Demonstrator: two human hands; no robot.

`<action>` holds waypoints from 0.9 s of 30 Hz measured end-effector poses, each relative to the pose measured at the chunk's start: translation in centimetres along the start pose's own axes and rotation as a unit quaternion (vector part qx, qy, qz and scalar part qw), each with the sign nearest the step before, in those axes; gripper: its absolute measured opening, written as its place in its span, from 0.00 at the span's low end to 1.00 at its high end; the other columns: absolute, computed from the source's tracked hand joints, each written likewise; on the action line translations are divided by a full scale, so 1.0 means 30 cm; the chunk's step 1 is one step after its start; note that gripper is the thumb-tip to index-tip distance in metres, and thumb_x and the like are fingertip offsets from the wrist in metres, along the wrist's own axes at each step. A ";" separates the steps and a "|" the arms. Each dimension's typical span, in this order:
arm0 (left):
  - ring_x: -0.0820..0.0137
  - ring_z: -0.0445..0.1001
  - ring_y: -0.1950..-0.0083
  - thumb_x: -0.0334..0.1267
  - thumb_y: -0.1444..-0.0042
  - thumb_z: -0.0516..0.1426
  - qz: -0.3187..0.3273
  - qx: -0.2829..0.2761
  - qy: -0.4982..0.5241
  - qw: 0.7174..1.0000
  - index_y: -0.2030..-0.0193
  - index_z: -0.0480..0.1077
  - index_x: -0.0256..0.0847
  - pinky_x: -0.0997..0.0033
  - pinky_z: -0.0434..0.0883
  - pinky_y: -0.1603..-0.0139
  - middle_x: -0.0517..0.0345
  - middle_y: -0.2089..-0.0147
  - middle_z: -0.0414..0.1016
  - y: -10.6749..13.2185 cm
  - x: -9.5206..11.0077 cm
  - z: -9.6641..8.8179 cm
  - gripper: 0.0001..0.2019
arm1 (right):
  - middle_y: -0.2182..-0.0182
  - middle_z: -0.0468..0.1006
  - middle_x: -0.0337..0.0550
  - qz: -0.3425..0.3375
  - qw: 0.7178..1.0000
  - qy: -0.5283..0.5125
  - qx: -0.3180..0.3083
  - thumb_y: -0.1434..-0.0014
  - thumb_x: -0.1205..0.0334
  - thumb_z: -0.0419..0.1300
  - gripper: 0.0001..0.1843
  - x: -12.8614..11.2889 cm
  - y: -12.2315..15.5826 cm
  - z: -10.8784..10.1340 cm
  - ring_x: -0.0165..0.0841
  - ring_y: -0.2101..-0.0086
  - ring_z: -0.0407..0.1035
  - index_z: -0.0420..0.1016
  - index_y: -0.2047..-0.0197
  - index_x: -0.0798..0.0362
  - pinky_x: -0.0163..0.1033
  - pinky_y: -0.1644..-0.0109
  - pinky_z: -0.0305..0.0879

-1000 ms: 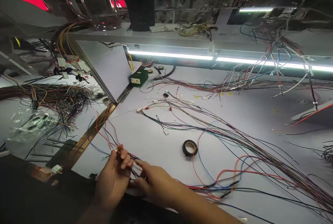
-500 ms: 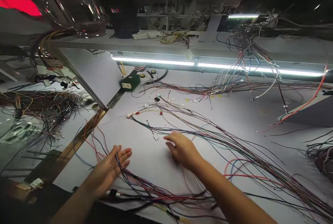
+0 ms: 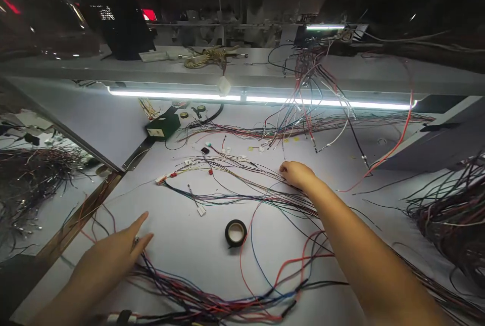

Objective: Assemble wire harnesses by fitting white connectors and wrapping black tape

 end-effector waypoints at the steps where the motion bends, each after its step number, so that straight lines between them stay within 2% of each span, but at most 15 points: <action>1: 0.52 0.74 0.62 0.51 0.40 0.47 0.026 0.009 0.016 0.999 0.35 0.61 0.41 0.59 0.64 0.63 0.48 0.66 0.77 -0.006 0.048 -0.006 0.29 | 0.62 0.78 0.46 -0.014 1.000 -0.001 -0.003 0.45 0.66 0.55 0.15 -0.001 0.006 0.001 0.34 0.66 0.71 0.78 0.55 0.51 0.36 0.63 0.61; 4: 0.59 0.73 0.64 0.50 0.42 0.53 0.155 0.017 0.149 0.976 0.43 0.70 0.47 0.64 0.65 0.61 0.54 0.67 0.76 -0.019 0.241 0.005 0.22 | 0.57 0.75 0.43 -0.086 0.996 -0.011 -0.004 0.48 0.68 0.59 0.20 -0.030 0.048 0.009 0.32 0.63 0.70 0.77 0.52 0.45 0.34 0.59 0.62; 7: 0.60 0.74 0.61 0.45 0.45 0.59 0.312 0.049 0.248 0.916 0.49 0.74 0.51 0.65 0.67 0.59 0.54 0.62 0.78 -0.009 0.459 0.021 0.16 | 0.59 0.75 0.42 -0.139 0.990 -0.018 0.028 0.44 0.64 0.58 0.12 -0.069 0.103 0.009 0.33 0.59 0.70 0.79 0.58 0.45 0.34 0.56 0.63; 10: 0.58 0.74 0.56 0.39 0.45 0.60 0.426 0.064 0.274 0.860 0.43 0.70 0.54 0.62 0.68 0.56 0.51 0.54 0.77 0.020 0.635 0.040 0.21 | 0.60 0.77 0.44 -0.146 0.984 -0.029 0.094 0.37 0.64 0.51 0.14 -0.110 0.161 -0.014 0.35 0.57 0.70 0.78 0.57 0.48 0.38 0.53 0.64; 12: 0.56 0.72 0.51 0.37 0.46 0.61 0.463 0.084 0.267 0.841 0.41 0.67 0.56 0.58 0.68 0.53 0.48 0.48 0.74 0.045 0.707 0.044 0.25 | 0.55 0.77 0.45 -0.154 0.977 -0.046 0.141 0.34 0.63 0.47 0.17 -0.158 0.207 -0.036 0.35 0.53 0.68 0.75 0.51 0.49 0.40 0.47 0.63; 14: 0.56 0.71 0.50 0.34 0.46 0.60 0.509 0.119 0.248 0.816 0.43 0.69 0.57 0.57 0.67 0.50 0.48 0.48 0.73 0.082 0.749 0.040 0.24 | 0.49 0.75 0.44 -0.219 0.958 -0.077 0.167 0.32 0.63 0.45 0.18 -0.241 0.259 -0.050 0.33 0.48 0.66 0.71 0.46 0.48 0.40 0.43 0.61; 15: 0.58 0.72 0.51 0.31 0.45 0.59 0.542 0.131 0.231 0.797 0.44 0.70 0.58 0.57 0.66 0.49 0.50 0.50 0.74 0.104 0.763 0.041 0.23 | 0.46 0.73 0.42 -0.280 0.941 -0.095 0.164 0.32 0.63 0.45 0.19 -0.293 0.286 -0.050 0.32 0.47 0.65 0.69 0.43 0.46 0.40 0.43 0.61; 16: 0.60 0.72 0.52 0.30 0.45 0.58 0.576 0.133 0.212 0.778 0.45 0.70 0.58 0.58 0.64 0.47 0.51 0.51 0.75 0.122 0.772 0.047 0.23 | 0.44 0.72 0.40 -0.338 0.924 -0.105 0.146 0.33 0.65 0.45 0.21 -0.338 0.309 -0.043 0.31 0.46 0.65 0.66 0.40 0.44 0.40 0.43 0.62; 17: 0.61 0.72 0.52 0.29 0.44 0.57 0.603 0.128 0.192 0.763 0.45 0.70 0.58 0.58 0.63 0.46 0.52 0.52 0.75 0.134 0.776 0.057 0.22 | 0.44 0.71 0.38 -0.368 0.916 -0.103 0.123 0.33 0.66 0.46 0.23 -0.366 0.319 -0.032 0.30 0.47 0.66 0.63 0.38 0.41 0.39 0.45 0.63; 18: 0.60 0.72 0.51 0.29 0.44 0.57 0.617 0.121 0.179 0.757 0.46 0.70 0.57 0.57 0.61 0.44 0.52 0.51 0.76 0.135 0.775 0.069 0.21 | 0.44 0.71 0.36 -0.364 0.921 -0.093 0.103 0.34 0.68 0.47 0.25 -0.371 0.314 -0.020 0.29 0.47 0.66 0.61 0.37 0.39 0.37 0.46 0.64; 20: 0.57 0.71 0.50 0.33 0.46 0.60 0.591 0.116 0.183 0.777 0.50 0.73 0.54 0.55 0.58 0.43 0.51 0.52 0.76 0.100 0.756 0.089 0.17 | 0.47 0.74 0.37 -0.261 0.959 -0.057 0.092 0.36 0.69 0.48 0.25 -0.306 0.270 -0.004 0.30 0.49 0.67 0.63 0.39 0.41 0.37 0.47 0.64; 21: 0.56 0.71 0.52 0.35 0.47 0.61 0.558 0.117 0.203 0.796 0.53 0.74 0.53 0.55 0.59 0.45 0.51 0.56 0.76 0.071 0.739 0.095 0.14 | 0.50 0.75 0.40 -0.190 0.976 -0.042 0.101 0.37 0.69 0.48 0.23 -0.244 0.245 -0.005 0.33 0.50 0.68 0.66 0.41 0.45 0.39 0.47 0.64; 23: 0.59 0.71 0.60 0.36 0.48 0.63 0.489 0.121 0.252 0.827 0.61 0.76 0.50 0.58 0.61 0.52 0.52 0.66 0.75 0.019 0.703 0.104 0.07 | 0.53 0.76 0.48 -0.080 0.989 -0.027 0.119 0.37 0.68 0.48 0.19 -0.109 0.211 -0.010 0.38 0.53 0.68 0.70 0.45 0.52 0.43 0.49 0.64; 25: 0.63 0.69 0.67 0.37 0.47 0.62 0.452 0.136 0.258 0.843 0.66 0.75 0.48 0.62 0.60 0.59 0.54 0.73 0.72 -0.006 0.681 0.108 0.02 | 0.56 0.76 0.52 -0.022 0.993 -0.022 0.115 0.38 0.64 0.51 0.16 0.006 0.192 -0.007 0.41 0.56 0.69 0.72 0.49 0.55 0.44 0.53 0.64; 27: 0.65 0.68 0.70 0.37 0.43 0.59 0.451 0.143 0.189 0.860 0.65 0.75 0.45 0.64 0.59 0.64 0.54 0.74 0.71 -0.005 0.687 0.116 0.03 | 0.57 0.76 0.53 0.005 0.995 -0.022 0.094 0.42 0.60 0.56 0.15 0.082 0.182 0.006 0.43 0.58 0.69 0.74 0.53 0.56 0.43 0.56 0.63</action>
Point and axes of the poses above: each hand's wrist, its own y-axis away from the middle knuckle, its own z-axis out of the palm, x = y × z, the point moved 6 cm from there along -y, towards the middle knuckle
